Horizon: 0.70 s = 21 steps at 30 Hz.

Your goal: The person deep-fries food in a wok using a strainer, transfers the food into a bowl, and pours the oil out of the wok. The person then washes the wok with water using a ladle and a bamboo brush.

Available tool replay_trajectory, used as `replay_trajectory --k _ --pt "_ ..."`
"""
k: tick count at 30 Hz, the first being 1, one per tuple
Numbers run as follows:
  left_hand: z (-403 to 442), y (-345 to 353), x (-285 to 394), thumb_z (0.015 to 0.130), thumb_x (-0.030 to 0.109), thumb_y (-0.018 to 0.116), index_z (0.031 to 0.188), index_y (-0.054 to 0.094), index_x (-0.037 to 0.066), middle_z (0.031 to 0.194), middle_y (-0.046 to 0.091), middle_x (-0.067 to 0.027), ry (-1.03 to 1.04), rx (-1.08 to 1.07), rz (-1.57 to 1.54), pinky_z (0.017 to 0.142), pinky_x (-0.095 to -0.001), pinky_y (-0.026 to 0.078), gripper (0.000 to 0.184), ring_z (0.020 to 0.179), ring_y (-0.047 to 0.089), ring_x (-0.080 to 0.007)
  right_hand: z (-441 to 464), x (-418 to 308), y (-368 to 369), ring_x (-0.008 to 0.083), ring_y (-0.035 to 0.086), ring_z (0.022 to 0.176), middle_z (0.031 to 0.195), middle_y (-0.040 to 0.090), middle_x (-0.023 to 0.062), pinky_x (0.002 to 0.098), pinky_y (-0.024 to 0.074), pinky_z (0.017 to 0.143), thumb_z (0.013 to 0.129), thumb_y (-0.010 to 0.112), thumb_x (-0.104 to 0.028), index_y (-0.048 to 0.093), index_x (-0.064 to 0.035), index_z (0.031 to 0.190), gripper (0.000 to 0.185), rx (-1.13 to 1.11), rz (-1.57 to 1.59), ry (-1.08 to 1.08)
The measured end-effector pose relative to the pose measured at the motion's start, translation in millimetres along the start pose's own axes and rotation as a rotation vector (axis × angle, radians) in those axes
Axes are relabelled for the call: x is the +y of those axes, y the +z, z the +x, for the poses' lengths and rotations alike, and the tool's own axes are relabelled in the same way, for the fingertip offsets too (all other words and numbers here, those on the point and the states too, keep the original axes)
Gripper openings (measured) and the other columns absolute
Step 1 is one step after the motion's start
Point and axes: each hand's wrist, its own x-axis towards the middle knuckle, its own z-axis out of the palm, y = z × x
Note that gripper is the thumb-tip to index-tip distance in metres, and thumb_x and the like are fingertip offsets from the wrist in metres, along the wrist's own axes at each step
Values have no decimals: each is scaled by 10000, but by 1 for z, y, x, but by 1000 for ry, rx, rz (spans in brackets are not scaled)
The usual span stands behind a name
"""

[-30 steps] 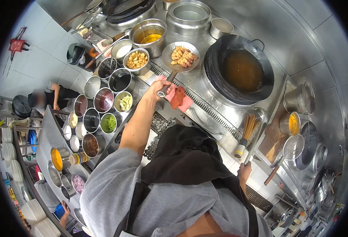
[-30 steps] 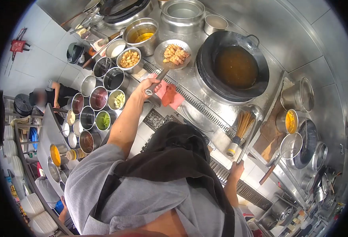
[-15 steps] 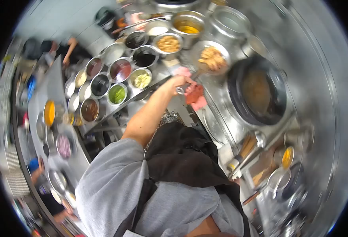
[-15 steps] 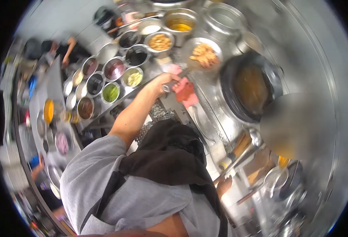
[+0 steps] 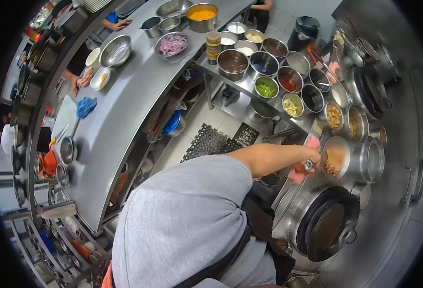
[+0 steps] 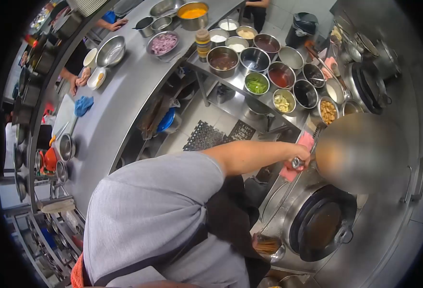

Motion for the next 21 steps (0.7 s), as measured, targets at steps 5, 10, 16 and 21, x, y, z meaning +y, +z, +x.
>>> replay_trajectory --k 5,10,16,21 --pt "-89 -23 -19 770 -11 591 786 548 -62 631 557 -139 4 22 -166 411 -334 469 68 490 554 -207 19 -15 8 138 570 628 730 598 70 267 471 595 852 587 -122 613 1 1098 276 -161 173 -100" --pt "-216 -52 -38 783 31 594 799 566 -49 641 571 -127 132 121 -165 395 -298 451 87 481 551 -177 29 -26 20 100 550 586 674 586 40 244 459 565 865 584 -120 621 -9 1093 256 -317 331 -175" --pt "-371 -115 -86 815 51 590 893 522 -46 682 557 -101 325 191 -240 372 -257 433 142 485 536 -139 38 -62 38 70 542 565 652 591 20 230 454 549 874 592 -119 624 -30 1104 249 -497 247 -338" --pt "-502 -164 -118 837 55 583 951 500 -48 691 555 -87 438 452 -368 368 -244 437 175 472 534 -126 50 -99 65 87 570 616 698 618 34 240 471 594 871 607 -151 631 -40 1081 239 -637 116 -466"
